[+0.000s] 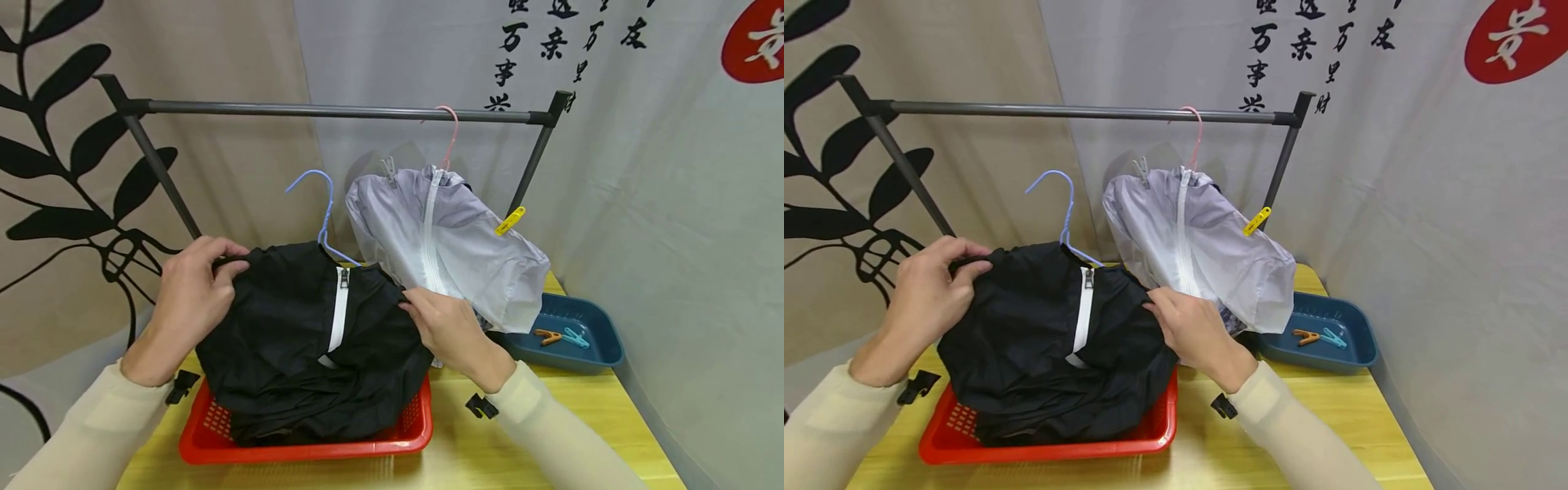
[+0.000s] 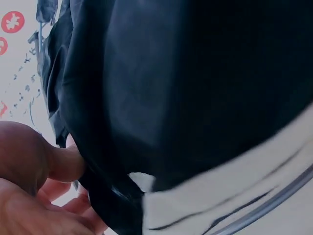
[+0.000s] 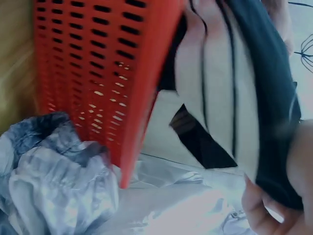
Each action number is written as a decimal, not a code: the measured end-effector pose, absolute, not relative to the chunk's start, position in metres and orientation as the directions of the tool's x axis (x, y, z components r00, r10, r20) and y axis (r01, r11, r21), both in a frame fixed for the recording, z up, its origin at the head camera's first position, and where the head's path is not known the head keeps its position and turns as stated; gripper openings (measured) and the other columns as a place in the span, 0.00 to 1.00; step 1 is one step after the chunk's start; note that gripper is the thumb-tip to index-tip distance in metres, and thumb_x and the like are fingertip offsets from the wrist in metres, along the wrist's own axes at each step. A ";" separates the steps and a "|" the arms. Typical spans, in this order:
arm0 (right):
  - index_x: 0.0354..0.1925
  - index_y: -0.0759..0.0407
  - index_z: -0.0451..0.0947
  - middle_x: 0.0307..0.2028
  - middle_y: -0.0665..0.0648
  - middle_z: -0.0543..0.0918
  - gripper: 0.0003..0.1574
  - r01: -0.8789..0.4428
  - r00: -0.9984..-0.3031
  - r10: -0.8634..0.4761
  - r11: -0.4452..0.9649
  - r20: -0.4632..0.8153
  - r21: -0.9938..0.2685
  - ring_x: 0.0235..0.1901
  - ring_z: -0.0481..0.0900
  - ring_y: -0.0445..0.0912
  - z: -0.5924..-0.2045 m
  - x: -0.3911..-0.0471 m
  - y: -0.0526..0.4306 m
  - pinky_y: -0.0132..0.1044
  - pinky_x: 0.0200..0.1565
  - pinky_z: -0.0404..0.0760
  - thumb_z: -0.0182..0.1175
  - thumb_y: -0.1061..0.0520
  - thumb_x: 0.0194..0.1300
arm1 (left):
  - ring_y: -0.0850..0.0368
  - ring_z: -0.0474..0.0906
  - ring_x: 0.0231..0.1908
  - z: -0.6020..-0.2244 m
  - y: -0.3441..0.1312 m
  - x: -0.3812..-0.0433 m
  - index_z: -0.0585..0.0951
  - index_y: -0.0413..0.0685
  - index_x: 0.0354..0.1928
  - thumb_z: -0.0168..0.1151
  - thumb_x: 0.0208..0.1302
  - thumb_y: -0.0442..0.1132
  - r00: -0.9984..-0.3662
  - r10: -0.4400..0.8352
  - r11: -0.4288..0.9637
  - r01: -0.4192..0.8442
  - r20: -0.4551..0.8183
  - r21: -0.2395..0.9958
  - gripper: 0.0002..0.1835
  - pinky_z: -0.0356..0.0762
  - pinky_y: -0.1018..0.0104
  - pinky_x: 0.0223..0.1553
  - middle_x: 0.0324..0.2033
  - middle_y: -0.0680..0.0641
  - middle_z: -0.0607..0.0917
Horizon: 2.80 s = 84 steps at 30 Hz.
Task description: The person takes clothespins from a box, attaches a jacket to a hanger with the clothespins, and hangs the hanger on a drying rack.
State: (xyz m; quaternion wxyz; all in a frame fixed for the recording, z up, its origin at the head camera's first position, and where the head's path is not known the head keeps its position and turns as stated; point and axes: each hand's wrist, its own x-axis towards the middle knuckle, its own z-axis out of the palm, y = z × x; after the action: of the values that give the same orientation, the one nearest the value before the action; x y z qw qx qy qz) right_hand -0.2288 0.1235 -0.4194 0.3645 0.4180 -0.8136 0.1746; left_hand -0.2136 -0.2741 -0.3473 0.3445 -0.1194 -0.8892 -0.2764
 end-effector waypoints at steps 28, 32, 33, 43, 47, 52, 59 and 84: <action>0.42 0.64 0.84 0.35 0.58 0.89 0.12 -0.818 -0.481 -0.343 0.505 0.807 -0.273 0.35 0.87 0.47 -0.411 -0.226 0.177 0.34 0.43 0.84 0.65 0.78 0.76 | 0.56 0.77 0.15 -0.352 -0.287 -0.217 0.88 0.38 0.69 0.79 0.75 0.29 -0.693 0.028 0.822 0.426 0.720 0.378 0.23 0.76 0.69 0.25 0.32 0.30 0.93; 0.45 0.64 0.85 0.37 0.59 0.90 0.12 -0.824 -0.483 -0.359 0.494 0.799 -0.276 0.36 0.89 0.49 -0.411 -0.228 0.187 0.32 0.46 0.85 0.65 0.78 0.77 | 0.77 0.55 0.13 -0.350 -0.299 -0.220 0.92 0.36 0.62 0.76 0.75 0.26 -0.672 0.104 0.813 0.482 0.733 0.327 0.17 0.57 0.76 0.18 0.18 0.40 0.85; 0.46 0.65 0.86 0.38 0.59 0.91 0.10 -0.829 -0.478 -0.365 0.489 0.799 -0.272 0.37 0.89 0.49 -0.411 -0.228 0.189 0.32 0.47 0.86 0.65 0.76 0.79 | 0.79 0.56 0.14 -0.349 -0.302 -0.220 0.93 0.36 0.61 0.76 0.75 0.25 -0.679 0.117 0.807 0.490 0.725 0.329 0.15 0.58 0.78 0.20 0.20 0.39 0.87; 0.45 0.64 0.87 0.35 0.58 0.88 0.22 -0.857 -0.417 -0.377 0.467 0.827 -0.219 0.34 0.85 0.47 -0.408 -0.232 0.190 0.35 0.45 0.85 0.54 0.51 0.92 | 0.39 0.91 0.57 -0.342 -0.305 -0.217 0.88 0.51 0.70 0.73 0.84 0.38 -0.742 0.326 0.789 0.555 0.586 0.263 0.18 0.85 0.33 0.58 0.58 0.42 0.93; 0.47 0.63 0.89 0.33 0.57 0.86 0.16 -0.848 -0.419 -0.336 0.476 0.844 -0.232 0.33 0.83 0.46 -0.405 -0.233 0.183 0.34 0.43 0.82 0.59 0.57 0.91 | 0.54 0.86 0.40 -0.344 -0.292 -0.217 0.92 0.51 0.60 0.79 0.74 0.31 -0.636 0.460 0.735 0.664 0.620 0.137 0.16 0.86 0.59 0.43 0.46 0.49 0.91; 0.61 0.61 0.94 0.42 0.62 0.91 0.15 -0.841 -0.369 -0.238 0.498 0.899 -0.213 0.38 0.88 0.52 -0.402 -0.234 0.174 0.32 0.43 0.81 0.65 0.61 0.87 | 0.63 0.74 0.29 -0.343 -0.284 -0.217 0.93 0.49 0.46 0.81 0.66 0.23 -0.538 0.477 0.717 0.695 0.695 0.046 0.13 0.72 0.75 0.34 0.34 0.53 0.88; 0.61 0.58 0.96 0.56 0.70 0.90 0.18 -0.800 -0.174 -0.178 0.600 0.969 -0.033 0.51 0.88 0.63 -0.397 -0.230 0.166 0.50 0.51 0.82 0.64 0.51 0.89 | 0.60 0.76 0.27 -0.335 -0.282 -0.210 0.94 0.42 0.47 0.81 0.68 0.23 -0.550 0.431 0.757 0.651 0.716 0.044 0.10 0.73 0.77 0.34 0.33 0.49 0.89; 0.50 0.60 0.94 0.42 0.57 0.98 0.10 -0.779 -0.597 -0.314 0.445 0.738 -0.441 0.41 0.93 0.45 -0.392 -0.230 0.192 0.21 0.53 0.83 0.65 0.61 0.86 | 0.63 0.67 0.32 -0.327 -0.287 -0.201 0.89 0.40 0.47 0.63 0.89 0.41 -0.472 0.444 0.696 0.717 0.762 0.038 0.13 0.67 0.75 0.37 0.34 0.49 0.80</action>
State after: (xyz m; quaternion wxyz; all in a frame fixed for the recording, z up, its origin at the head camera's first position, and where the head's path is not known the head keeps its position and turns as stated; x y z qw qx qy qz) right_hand -0.2298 0.1925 -0.3915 0.2907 0.3422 -0.7988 0.4003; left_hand -0.2009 -0.2866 -0.3274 0.3802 -0.3458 -0.8388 -0.1796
